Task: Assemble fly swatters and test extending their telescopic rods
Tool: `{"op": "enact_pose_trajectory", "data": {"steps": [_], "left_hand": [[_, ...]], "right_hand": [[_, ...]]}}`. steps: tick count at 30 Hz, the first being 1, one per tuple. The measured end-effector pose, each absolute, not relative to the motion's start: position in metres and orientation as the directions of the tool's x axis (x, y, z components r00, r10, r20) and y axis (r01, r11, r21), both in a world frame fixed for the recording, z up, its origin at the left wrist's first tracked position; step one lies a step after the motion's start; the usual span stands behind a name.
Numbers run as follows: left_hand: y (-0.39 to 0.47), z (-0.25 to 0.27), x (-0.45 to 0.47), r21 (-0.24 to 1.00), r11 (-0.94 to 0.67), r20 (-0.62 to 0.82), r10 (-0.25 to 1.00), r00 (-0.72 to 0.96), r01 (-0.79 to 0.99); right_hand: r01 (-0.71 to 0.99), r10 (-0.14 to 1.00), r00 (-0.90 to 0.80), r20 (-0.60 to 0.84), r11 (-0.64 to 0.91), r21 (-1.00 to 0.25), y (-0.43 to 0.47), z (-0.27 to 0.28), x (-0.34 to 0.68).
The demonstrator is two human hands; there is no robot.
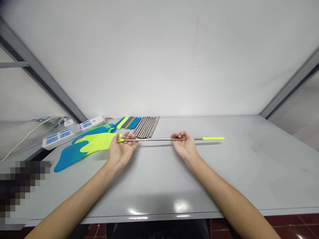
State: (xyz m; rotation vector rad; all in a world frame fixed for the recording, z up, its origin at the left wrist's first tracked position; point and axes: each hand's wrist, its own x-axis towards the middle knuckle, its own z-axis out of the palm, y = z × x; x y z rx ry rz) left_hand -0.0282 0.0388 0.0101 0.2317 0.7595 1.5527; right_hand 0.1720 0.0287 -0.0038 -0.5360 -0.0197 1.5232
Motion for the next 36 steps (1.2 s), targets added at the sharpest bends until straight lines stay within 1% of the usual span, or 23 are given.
{"op": "enact_pose_trajectory", "data": {"steps": [2,6,10,13,16,19,24,28,33,36], "left_hand": [[0.039,0.009,-0.027,0.576,0.028,-0.307,0.934,-0.184,-0.817],[0.039,0.004,-0.023,0.625,0.014,-0.299,0.928,-0.223,-0.78],[0.039,0.0,-0.021,0.694,-0.006,-0.303,0.904,-0.3,-0.719],[0.038,-0.004,-0.019,0.726,0.004,-0.276,0.917,-0.287,-0.688],[0.033,-0.01,-0.015,0.704,0.056,-0.328,0.91,-0.255,-0.708],[0.028,-0.015,-0.011,0.678,0.083,-0.375,0.893,-0.246,-0.731],[0.022,-0.018,-0.007,0.706,0.054,-0.321,0.913,-0.252,-0.706],[0.018,-0.018,-0.004,0.718,0.065,-0.328,0.91,-0.254,-0.693],[0.017,-0.018,-0.004,0.719,0.052,-0.329,0.904,-0.273,-0.693],[0.018,-0.019,-0.005,0.722,0.047,-0.327,0.903,-0.28,-0.691]], "right_hand": [[-0.932,0.954,0.094,-0.285,-0.017,-0.363,0.029,-0.005,0.173],[-0.908,0.955,0.141,-0.26,0.02,-0.419,0.025,-0.006,0.171],[-0.93,0.945,0.152,-0.288,0.038,-0.366,0.022,-0.002,0.171],[-0.924,0.94,0.191,-0.284,0.074,-0.375,0.019,0.0,0.172],[-0.884,0.919,0.29,-0.267,0.15,-0.442,0.014,-0.001,0.17],[-0.86,0.906,0.351,-0.236,0.212,-0.464,0.01,-0.003,0.167],[-0.845,0.903,0.376,-0.208,0.242,-0.476,0.008,-0.003,0.166],[-0.845,0.895,0.387,-0.223,0.246,-0.475,0.01,-0.004,0.167],[-0.865,0.896,0.373,-0.243,0.24,-0.441,0.01,-0.007,0.165],[-0.861,0.895,0.375,-0.243,0.238,-0.45,0.01,-0.009,0.163]]}}
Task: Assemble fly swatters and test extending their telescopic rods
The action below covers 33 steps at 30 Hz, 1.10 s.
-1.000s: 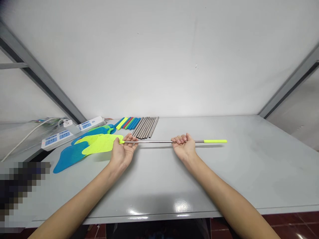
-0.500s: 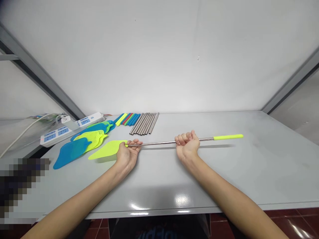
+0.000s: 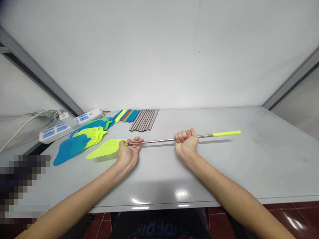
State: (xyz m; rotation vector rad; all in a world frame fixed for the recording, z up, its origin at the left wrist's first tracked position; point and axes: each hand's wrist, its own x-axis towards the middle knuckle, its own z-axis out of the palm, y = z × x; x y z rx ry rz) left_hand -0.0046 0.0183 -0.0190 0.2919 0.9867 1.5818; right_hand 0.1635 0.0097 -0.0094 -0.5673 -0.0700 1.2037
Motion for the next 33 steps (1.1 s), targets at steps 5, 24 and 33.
{"op": "enact_pose_trajectory", "data": {"steps": [5,24,33], "left_hand": [[0.0188,-0.0192,-0.0043,0.723,0.045,-0.328,0.9,-0.285,-0.689],[0.0149,-0.0188,-0.0007,0.73,0.032,-0.31,0.906,-0.288,-0.683],[0.0165,-0.0251,-0.0006,0.733,-0.013,-0.262,0.917,-0.3,-0.68]], "right_hand": [[-0.849,0.895,0.381,-0.231,0.241,-0.47,0.0092,-0.0114,0.1618],[-0.895,0.892,0.342,-0.296,0.213,-0.392,0.0071,-0.014,0.1553],[-0.895,0.886,0.346,-0.307,0.214,-0.392,0.0079,-0.0145,0.1549]]}}
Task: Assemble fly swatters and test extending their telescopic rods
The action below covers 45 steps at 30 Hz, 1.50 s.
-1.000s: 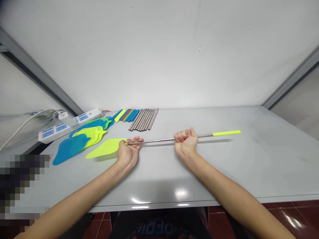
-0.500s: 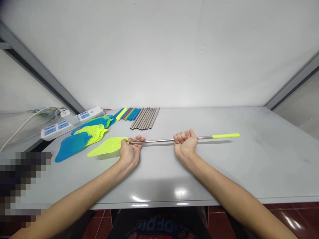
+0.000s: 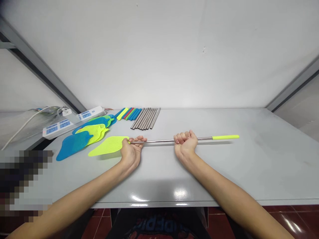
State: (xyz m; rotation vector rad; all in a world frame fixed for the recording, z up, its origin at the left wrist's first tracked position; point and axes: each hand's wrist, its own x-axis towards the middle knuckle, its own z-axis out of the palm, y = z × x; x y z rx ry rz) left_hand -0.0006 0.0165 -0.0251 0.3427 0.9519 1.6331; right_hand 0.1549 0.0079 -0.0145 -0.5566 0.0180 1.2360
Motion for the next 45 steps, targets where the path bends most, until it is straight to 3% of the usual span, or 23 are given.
{"op": "enact_pose_trajectory", "data": {"steps": [26,36,45], "left_hand": [[0.018,-0.011,-0.005,0.77,0.069,-0.195,0.972,-0.131,-0.635],[0.018,-0.009,-0.006,0.786,0.045,-0.174,0.973,-0.151,-0.617],[0.02,-0.01,-0.008,0.804,0.0,-0.148,0.969,-0.2,-0.595]], "right_hand": [[-0.927,0.899,0.216,-0.382,0.066,-0.369,0.022,-0.008,0.172],[-0.872,0.853,0.179,-0.49,-0.093,-0.48,0.028,-0.017,0.174],[-0.819,0.878,0.2,-0.435,-0.094,-0.566,0.026,-0.016,0.175]]}}
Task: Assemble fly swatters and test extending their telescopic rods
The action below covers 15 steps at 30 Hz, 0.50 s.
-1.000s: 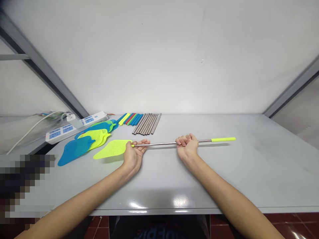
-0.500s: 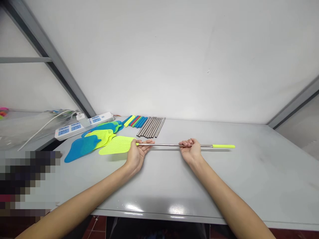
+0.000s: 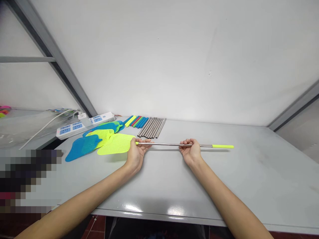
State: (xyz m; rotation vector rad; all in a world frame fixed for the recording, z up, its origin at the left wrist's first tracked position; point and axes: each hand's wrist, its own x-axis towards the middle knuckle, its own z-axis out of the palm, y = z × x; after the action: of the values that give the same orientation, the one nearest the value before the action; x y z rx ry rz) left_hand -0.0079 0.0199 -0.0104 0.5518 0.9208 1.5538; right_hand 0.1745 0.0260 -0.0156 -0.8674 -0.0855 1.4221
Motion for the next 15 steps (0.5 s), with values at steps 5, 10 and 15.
{"op": "enact_pose_trajectory", "data": {"steps": [5,10,15], "left_hand": [[0.0206,-0.0132,-0.0077,0.796,-0.018,-0.151,0.962,-0.227,-0.605],[0.0208,-0.0148,-0.0083,0.82,-0.023,-0.147,0.957,-0.249,-0.572],[0.0209,-0.0124,-0.0095,0.851,-0.021,-0.148,0.949,-0.278,-0.524]], "right_hand": [[-0.712,0.909,0.283,-0.306,-0.015,-0.702,0.0227,-0.0067,0.1756],[-0.649,0.907,0.339,-0.248,0.035,-0.76,0.0214,-0.0044,0.1748],[-0.612,0.907,0.344,-0.243,0.021,-0.791,0.0222,-0.0072,0.1727]]}}
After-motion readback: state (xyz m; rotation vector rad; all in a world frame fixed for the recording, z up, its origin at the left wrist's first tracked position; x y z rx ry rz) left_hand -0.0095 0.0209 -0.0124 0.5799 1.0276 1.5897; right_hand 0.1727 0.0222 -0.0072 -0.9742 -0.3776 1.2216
